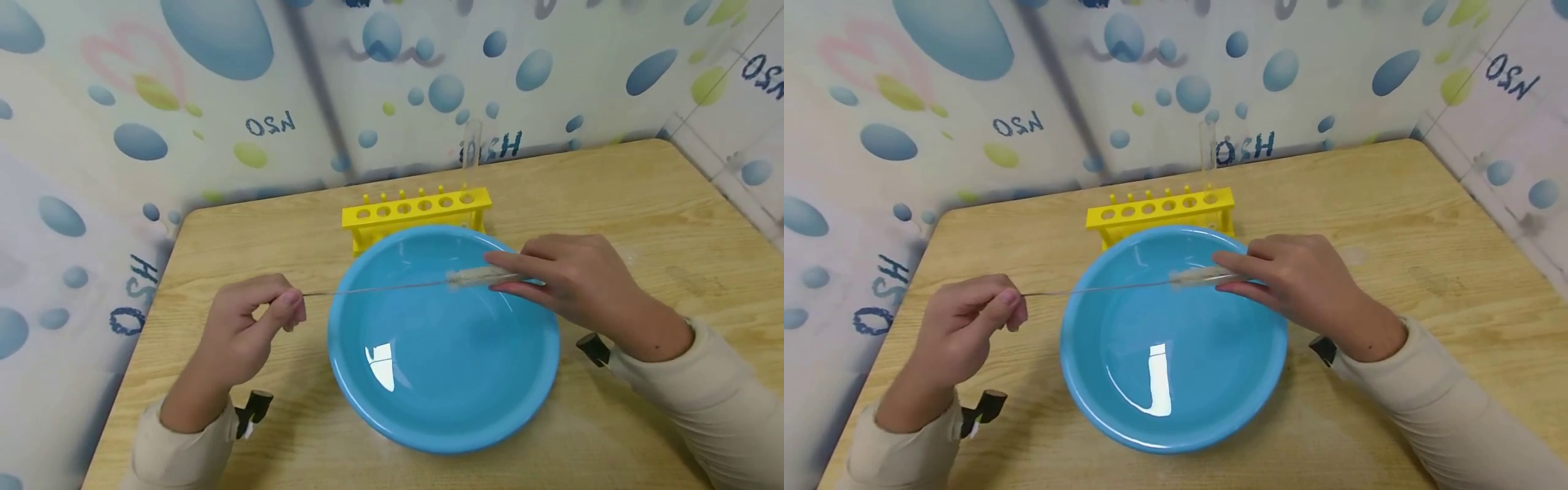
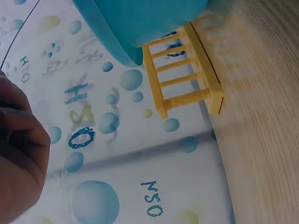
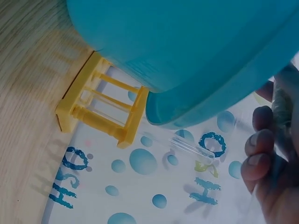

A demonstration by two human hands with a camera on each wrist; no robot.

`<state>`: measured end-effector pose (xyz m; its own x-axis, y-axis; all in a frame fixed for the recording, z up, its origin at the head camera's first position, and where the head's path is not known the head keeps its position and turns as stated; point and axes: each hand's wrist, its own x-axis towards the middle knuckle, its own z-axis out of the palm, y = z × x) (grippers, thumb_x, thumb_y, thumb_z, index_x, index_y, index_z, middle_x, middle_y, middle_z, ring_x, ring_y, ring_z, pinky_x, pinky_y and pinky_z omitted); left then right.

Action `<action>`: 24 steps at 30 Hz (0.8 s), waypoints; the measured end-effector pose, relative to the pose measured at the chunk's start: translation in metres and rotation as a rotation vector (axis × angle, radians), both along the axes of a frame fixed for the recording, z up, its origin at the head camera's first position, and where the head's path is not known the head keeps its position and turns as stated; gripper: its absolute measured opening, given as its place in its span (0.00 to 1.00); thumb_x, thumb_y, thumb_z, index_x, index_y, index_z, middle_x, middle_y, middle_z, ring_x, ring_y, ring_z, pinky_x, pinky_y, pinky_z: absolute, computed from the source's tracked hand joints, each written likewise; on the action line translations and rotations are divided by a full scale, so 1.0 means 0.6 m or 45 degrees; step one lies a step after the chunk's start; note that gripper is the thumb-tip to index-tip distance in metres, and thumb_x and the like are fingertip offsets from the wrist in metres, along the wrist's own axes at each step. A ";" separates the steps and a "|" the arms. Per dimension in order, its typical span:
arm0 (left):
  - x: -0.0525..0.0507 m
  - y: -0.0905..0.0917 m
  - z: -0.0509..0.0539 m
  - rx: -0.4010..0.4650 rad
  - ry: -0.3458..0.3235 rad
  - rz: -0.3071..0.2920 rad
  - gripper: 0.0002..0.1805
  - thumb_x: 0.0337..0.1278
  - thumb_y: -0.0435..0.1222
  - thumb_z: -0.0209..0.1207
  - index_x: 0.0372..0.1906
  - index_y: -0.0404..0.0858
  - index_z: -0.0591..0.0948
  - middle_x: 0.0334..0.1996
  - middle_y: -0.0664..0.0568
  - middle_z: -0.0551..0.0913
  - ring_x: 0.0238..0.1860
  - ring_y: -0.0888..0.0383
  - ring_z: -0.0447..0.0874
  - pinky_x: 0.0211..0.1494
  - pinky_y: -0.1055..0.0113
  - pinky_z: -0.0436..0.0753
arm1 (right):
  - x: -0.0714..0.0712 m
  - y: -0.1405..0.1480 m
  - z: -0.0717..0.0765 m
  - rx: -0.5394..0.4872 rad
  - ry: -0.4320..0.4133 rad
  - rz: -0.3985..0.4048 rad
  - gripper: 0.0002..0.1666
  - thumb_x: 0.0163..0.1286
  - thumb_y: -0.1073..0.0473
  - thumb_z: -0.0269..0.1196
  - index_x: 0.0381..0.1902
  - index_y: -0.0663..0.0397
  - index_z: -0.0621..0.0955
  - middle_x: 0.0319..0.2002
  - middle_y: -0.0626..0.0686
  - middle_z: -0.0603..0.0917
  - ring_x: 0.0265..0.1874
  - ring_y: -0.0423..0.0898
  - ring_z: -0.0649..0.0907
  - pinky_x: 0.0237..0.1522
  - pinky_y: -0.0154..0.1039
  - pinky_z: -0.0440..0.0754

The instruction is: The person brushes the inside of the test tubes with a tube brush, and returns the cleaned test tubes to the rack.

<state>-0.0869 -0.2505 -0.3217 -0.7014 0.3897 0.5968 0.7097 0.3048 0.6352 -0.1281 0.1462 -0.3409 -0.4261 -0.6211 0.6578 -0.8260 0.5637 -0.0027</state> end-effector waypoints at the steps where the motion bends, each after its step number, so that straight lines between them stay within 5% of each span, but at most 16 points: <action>1: 0.001 0.001 0.001 0.035 -0.026 0.000 0.17 0.71 0.26 0.52 0.22 0.37 0.79 0.19 0.53 0.76 0.22 0.64 0.71 0.27 0.74 0.74 | 0.001 0.000 0.000 -0.001 0.005 -0.002 0.34 0.76 0.32 0.46 0.49 0.47 0.88 0.20 0.45 0.78 0.15 0.36 0.70 0.16 0.30 0.65; 5: 0.002 0.004 0.008 0.069 -0.026 0.061 0.16 0.70 0.25 0.53 0.23 0.35 0.79 0.20 0.53 0.76 0.22 0.65 0.71 0.27 0.74 0.74 | 0.004 0.002 0.001 -0.016 -0.100 0.024 0.34 0.75 0.32 0.48 0.50 0.49 0.88 0.21 0.43 0.80 0.17 0.34 0.71 0.17 0.27 0.65; 10: 0.004 -0.003 0.012 -0.126 0.134 0.167 0.14 0.72 0.38 0.57 0.30 0.37 0.86 0.24 0.52 0.84 0.25 0.70 0.73 0.31 0.78 0.76 | 0.008 0.005 0.009 0.004 -0.610 0.110 0.19 0.69 0.47 0.67 0.54 0.49 0.86 0.29 0.38 0.85 0.22 0.28 0.73 0.21 0.23 0.71; 13: 0.004 -0.009 0.011 -0.172 0.188 0.150 0.14 0.71 0.40 0.58 0.34 0.37 0.88 0.28 0.50 0.87 0.25 0.71 0.74 0.31 0.80 0.77 | 0.006 0.009 0.015 0.052 -0.877 0.142 0.17 0.68 0.57 0.68 0.54 0.49 0.85 0.29 0.37 0.83 0.24 0.28 0.75 0.23 0.26 0.76; 15: 0.002 -0.012 0.009 -0.159 0.202 0.114 0.13 0.70 0.39 0.59 0.35 0.35 0.88 0.29 0.49 0.87 0.25 0.71 0.74 0.31 0.80 0.77 | 0.003 0.013 0.018 0.079 -0.958 0.151 0.14 0.70 0.56 0.66 0.52 0.48 0.85 0.28 0.37 0.83 0.24 0.28 0.77 0.24 0.27 0.78; 19: 0.001 -0.020 0.001 -0.116 0.195 0.068 0.14 0.71 0.39 0.58 0.33 0.35 0.88 0.28 0.49 0.87 0.25 0.69 0.75 0.31 0.79 0.78 | 0.000 0.013 0.015 0.083 -0.857 0.135 0.13 0.67 0.53 0.69 0.49 0.45 0.86 0.33 0.38 0.87 0.26 0.29 0.80 0.27 0.26 0.80; 24: -0.009 -0.026 -0.008 0.048 0.055 0.043 0.15 0.72 0.32 0.55 0.27 0.33 0.84 0.23 0.54 0.83 0.23 0.67 0.73 0.27 0.76 0.74 | -0.005 0.010 0.007 0.038 -0.364 0.048 0.26 0.71 0.35 0.58 0.45 0.47 0.89 0.27 0.41 0.86 0.21 0.31 0.77 0.20 0.24 0.72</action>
